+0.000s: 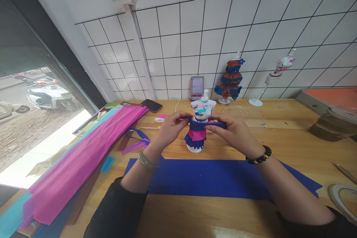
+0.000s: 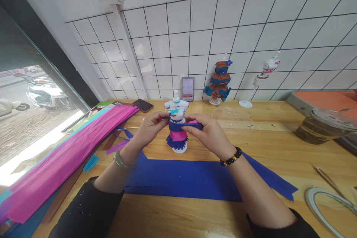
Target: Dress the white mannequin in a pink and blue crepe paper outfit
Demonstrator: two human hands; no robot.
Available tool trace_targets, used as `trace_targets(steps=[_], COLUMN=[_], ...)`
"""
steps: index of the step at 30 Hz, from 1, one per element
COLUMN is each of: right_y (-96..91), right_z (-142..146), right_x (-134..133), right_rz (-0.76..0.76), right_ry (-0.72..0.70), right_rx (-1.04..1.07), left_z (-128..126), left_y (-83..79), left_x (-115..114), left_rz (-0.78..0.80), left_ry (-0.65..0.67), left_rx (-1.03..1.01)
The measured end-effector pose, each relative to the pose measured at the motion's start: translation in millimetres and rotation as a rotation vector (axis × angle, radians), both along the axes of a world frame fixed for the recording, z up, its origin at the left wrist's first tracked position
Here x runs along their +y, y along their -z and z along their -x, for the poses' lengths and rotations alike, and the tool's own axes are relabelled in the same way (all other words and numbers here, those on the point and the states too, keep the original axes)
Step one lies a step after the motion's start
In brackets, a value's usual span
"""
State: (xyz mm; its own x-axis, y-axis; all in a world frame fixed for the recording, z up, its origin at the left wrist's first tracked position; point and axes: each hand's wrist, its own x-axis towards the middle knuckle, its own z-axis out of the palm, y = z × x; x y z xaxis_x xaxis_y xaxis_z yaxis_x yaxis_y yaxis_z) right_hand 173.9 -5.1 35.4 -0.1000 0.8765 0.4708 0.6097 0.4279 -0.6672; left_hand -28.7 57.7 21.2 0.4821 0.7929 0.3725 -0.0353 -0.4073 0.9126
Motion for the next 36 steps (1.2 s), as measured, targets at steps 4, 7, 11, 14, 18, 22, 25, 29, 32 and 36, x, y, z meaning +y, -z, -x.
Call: trace_targets(steps=[4, 7, 11, 14, 18, 22, 25, 29, 32, 36], right_y=[-0.6, -0.8, -1.1, -0.9, 0.5, 2.7, 3.6, 0.5, -6.0, -15.5], right_z=[1, 2, 4, 4, 4, 4, 6, 6, 4, 1], right_x=[-1, -2, -2, -2, 0, 1, 1, -1, -6, -11], right_rz=[0.024, 0.038, 0.028, 0.02, 0.007, 0.019, 0.029, 0.021, 0.01, 0.056], right_ry=[-0.005, -0.015, -0.024, -0.002, 0.053, 0.105, 0.119, 0.113, 0.062, 0.026], right_rx=[0.016, 0.022, 0.023, 0.012, 0.016, 0.026, 0.031, 0.003, -0.069, -0.13], left_z=[-7, -10, -14, -17, -17, -15, -16, -17, -14, -10], left_y=[4.0, 5.5, 8.7, 9.6, 4.5, 1.1, 4.1, 7.0, 4.7, 1.2], left_x=[-1, -1, -3, -7, -14, -18, -16, -13, -12, -11], left_rz=[0.087, 0.077, 0.006, 0.035, 0.065, 0.029, -0.033, -0.019, 0.004, 0.012], left_ry=[-0.027, -0.106, -0.263, -0.214, -0.173, -0.119, -0.142, -0.108, -0.072, -0.02], left_rx=[-0.122, -0.147, -0.101, -0.132, -0.158, -0.057, -0.011, -0.039, -0.04, -0.028])
